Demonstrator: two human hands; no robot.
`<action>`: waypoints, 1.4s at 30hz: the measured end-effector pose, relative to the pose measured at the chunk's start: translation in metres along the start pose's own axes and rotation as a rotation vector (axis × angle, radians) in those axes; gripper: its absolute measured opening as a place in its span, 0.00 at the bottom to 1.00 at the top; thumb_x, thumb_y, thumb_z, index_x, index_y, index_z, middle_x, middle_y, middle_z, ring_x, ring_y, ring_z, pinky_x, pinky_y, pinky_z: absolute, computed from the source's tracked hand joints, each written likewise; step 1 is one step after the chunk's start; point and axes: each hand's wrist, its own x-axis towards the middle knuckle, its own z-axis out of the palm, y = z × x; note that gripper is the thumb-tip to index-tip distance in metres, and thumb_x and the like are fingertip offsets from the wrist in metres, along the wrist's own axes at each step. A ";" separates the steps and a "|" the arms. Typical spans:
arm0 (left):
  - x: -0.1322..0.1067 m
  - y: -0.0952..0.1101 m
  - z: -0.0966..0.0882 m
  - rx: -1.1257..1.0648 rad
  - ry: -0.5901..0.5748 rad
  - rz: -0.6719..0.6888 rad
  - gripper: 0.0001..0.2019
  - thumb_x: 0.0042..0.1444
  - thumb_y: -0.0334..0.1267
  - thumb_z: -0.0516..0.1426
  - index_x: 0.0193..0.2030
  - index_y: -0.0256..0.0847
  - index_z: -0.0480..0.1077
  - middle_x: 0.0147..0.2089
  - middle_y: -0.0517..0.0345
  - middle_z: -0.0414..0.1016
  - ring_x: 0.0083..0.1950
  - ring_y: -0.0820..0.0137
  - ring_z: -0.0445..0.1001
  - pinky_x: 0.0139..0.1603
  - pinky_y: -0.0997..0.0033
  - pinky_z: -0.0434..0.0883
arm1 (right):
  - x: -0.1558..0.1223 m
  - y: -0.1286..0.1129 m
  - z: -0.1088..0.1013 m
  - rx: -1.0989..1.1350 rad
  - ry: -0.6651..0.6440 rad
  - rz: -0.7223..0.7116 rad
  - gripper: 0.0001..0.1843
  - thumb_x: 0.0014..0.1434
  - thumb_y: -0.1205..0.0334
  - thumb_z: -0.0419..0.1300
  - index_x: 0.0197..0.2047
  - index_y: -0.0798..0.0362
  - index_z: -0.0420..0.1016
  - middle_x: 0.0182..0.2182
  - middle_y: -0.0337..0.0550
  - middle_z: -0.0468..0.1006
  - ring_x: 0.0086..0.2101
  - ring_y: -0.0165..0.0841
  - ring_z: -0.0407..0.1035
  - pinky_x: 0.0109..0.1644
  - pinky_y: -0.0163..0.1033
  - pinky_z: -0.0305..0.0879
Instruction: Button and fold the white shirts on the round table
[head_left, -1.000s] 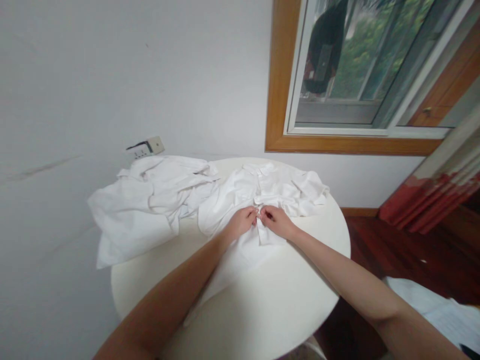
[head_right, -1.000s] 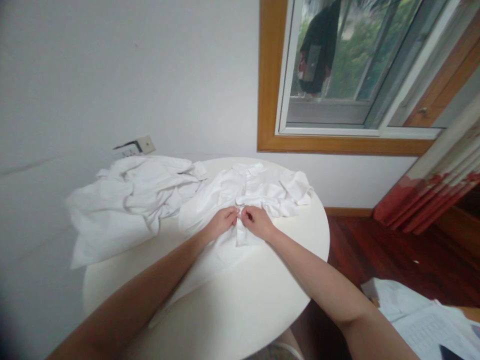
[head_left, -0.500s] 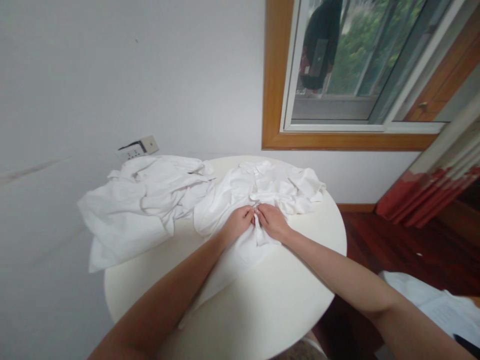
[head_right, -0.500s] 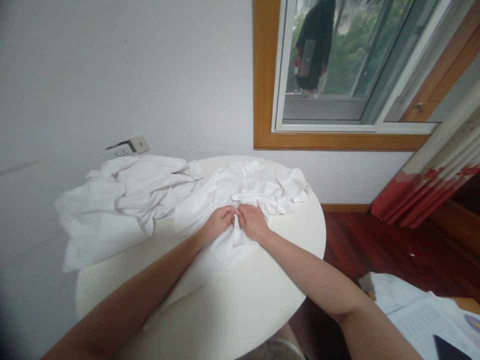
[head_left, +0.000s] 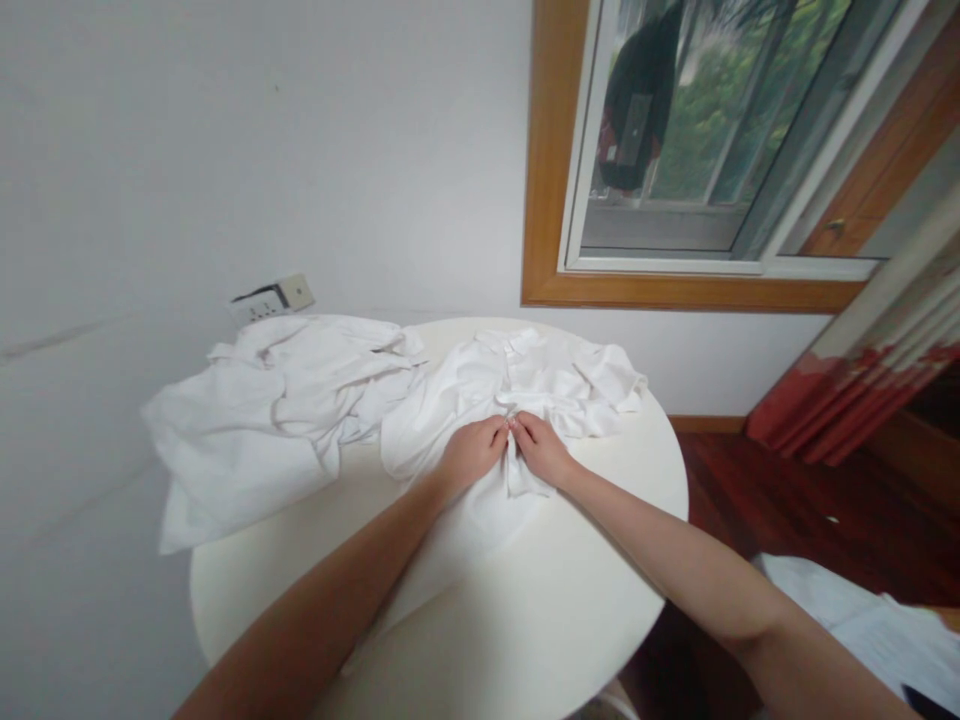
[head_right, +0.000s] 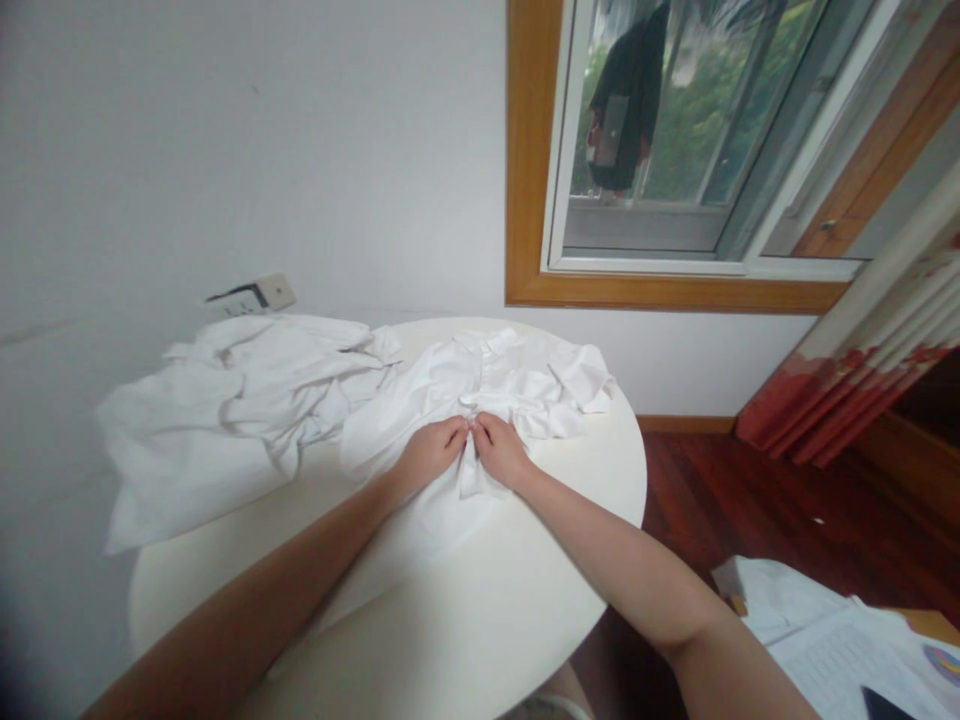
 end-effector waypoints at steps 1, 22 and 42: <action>0.000 0.000 0.000 0.071 0.006 0.003 0.13 0.63 0.41 0.44 0.32 0.42 0.66 0.31 0.55 0.73 0.36 0.66 0.72 0.38 0.69 0.64 | 0.000 0.002 0.001 0.011 0.003 0.007 0.18 0.67 0.55 0.44 0.27 0.50 0.59 0.24 0.36 0.64 0.29 0.32 0.62 0.35 0.36 0.57; 0.011 -0.022 -0.011 -0.231 0.187 0.034 0.08 0.60 0.39 0.49 0.36 0.40 0.68 0.38 0.55 0.74 0.42 0.67 0.72 0.47 0.67 0.68 | 0.005 -0.007 -0.037 -0.531 -0.101 -0.082 0.14 0.62 0.62 0.55 0.50 0.53 0.73 0.46 0.49 0.73 0.49 0.39 0.63 0.54 0.42 0.56; 0.021 -0.039 -0.023 -0.105 0.133 -0.206 0.11 0.59 0.42 0.51 0.39 0.42 0.72 0.39 0.53 0.79 0.42 0.64 0.77 0.46 0.67 0.69 | 0.013 0.022 -0.088 -0.786 -0.131 0.312 0.22 0.60 0.68 0.50 0.58 0.50 0.65 0.46 0.52 0.76 0.46 0.43 0.70 0.43 0.42 0.61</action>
